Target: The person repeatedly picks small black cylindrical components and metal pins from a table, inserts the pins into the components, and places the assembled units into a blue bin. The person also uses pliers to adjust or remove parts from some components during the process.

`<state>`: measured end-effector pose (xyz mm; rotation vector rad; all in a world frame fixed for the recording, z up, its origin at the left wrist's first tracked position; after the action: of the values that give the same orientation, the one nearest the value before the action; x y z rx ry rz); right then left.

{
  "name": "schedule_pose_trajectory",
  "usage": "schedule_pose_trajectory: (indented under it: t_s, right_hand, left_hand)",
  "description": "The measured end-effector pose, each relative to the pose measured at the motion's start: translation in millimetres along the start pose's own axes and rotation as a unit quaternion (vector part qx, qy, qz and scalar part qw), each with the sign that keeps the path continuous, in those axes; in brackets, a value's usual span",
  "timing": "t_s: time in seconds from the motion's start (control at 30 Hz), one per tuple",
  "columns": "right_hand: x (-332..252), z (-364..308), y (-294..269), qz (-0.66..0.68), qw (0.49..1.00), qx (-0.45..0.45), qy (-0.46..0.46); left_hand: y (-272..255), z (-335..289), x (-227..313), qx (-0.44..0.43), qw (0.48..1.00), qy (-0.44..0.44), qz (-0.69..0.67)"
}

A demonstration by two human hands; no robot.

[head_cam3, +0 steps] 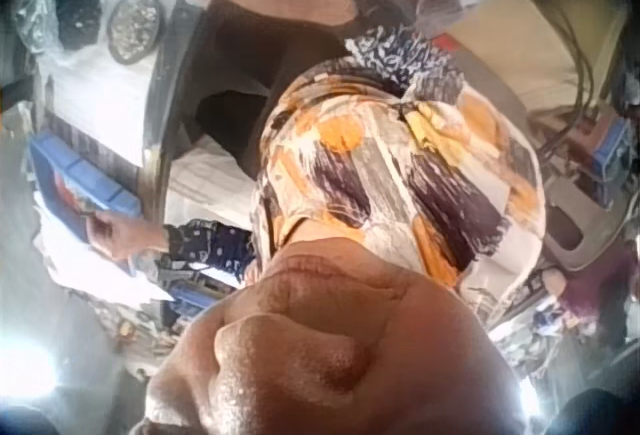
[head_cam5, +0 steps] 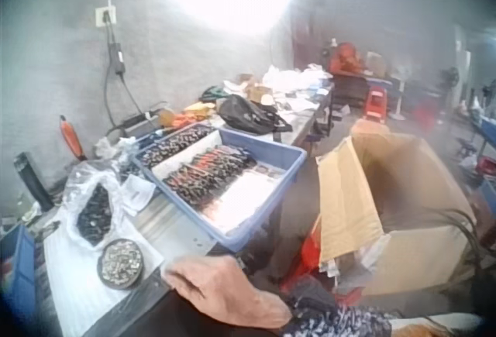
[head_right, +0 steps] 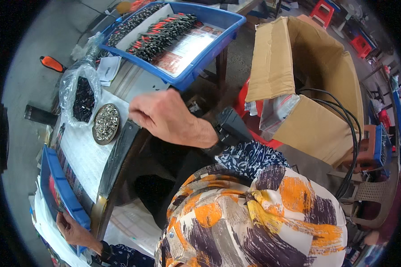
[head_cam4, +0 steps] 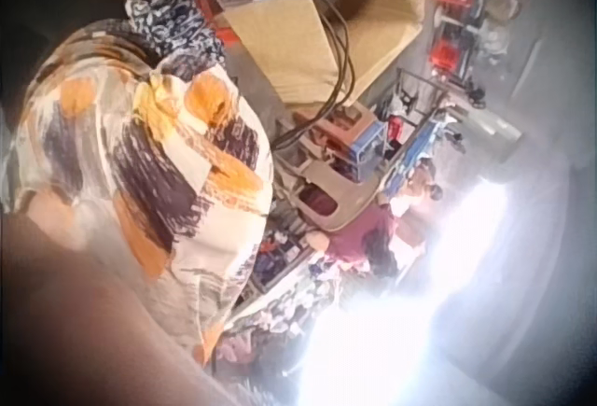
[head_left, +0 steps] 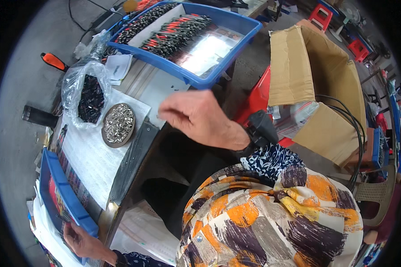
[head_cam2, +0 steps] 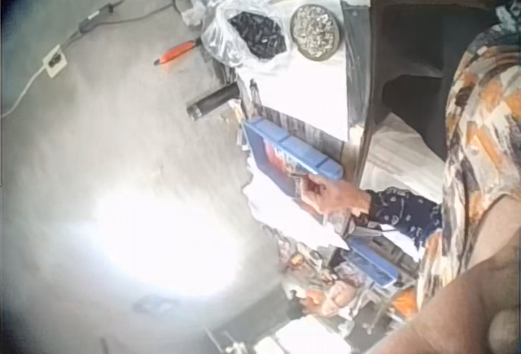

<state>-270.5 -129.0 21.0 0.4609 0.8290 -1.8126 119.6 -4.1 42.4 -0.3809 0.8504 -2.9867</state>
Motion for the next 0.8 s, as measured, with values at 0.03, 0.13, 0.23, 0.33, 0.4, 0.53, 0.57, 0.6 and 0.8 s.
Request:
schedule_pose_trajectory:
  t_s: [0.03,0.13,0.23,0.33,0.4,0.53,0.57,0.6,0.8]
  right_hand:
    - [-2.5,13.4,-5.4,-0.03,0.999,0.03,-0.028]
    - [9.0,63.1,-9.0,-0.128,0.983,0.092,-0.09]
    - [39.5,114.6,-7.5,-0.275,0.948,0.121,-0.104]
    - [70.7,165.4,4.2,-0.365,0.864,0.205,-0.28]
    - [94.4,184.7,5.3,-0.586,0.748,0.162,-0.266]
    - [135.0,211.9,5.1,-0.427,0.9,-0.078,0.031]
    - [142.2,210.8,6.8,-0.429,0.898,-0.082,0.046]
    - [147.8,212.0,9.9,-0.442,0.891,-0.097,0.047]
    - [164.3,204.7,18.8,-0.475,0.857,-0.191,0.063]
  left_hand:
    - [0.5,0.7,4.4,-0.008,0.999,-0.035,-0.036]
    - [8.0,-1.1,11.3,-0.016,0.986,-0.107,-0.126]
    - [17.2,-1.4,16.4,-0.016,0.979,-0.107,-0.171]
    - [23.9,-4.4,22.2,-0.037,0.965,-0.127,-0.228]
    - [24.9,-7.5,26.6,-0.058,0.956,-0.165,-0.236]
    - [28.4,-8.2,36.7,-0.053,0.962,-0.13,-0.232]
    - [29.5,-8.5,39.0,-0.049,0.958,-0.143,-0.244]
    - [30.3,-8.5,40.8,-0.048,0.951,-0.158,-0.262]
    - [35.5,-6.9,50.8,-0.051,0.913,-0.232,-0.331]
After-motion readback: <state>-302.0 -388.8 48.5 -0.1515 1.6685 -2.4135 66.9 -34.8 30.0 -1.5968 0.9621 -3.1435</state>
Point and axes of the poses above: each hand's wrist, its own z-axis towards the middle knuckle, its own y-axis out of the palm, x = y × z, the point moved 1 cm from there along z, towards the middle knuckle, and after that the axes turned 5 degrees about y, right-handed, at the moved point
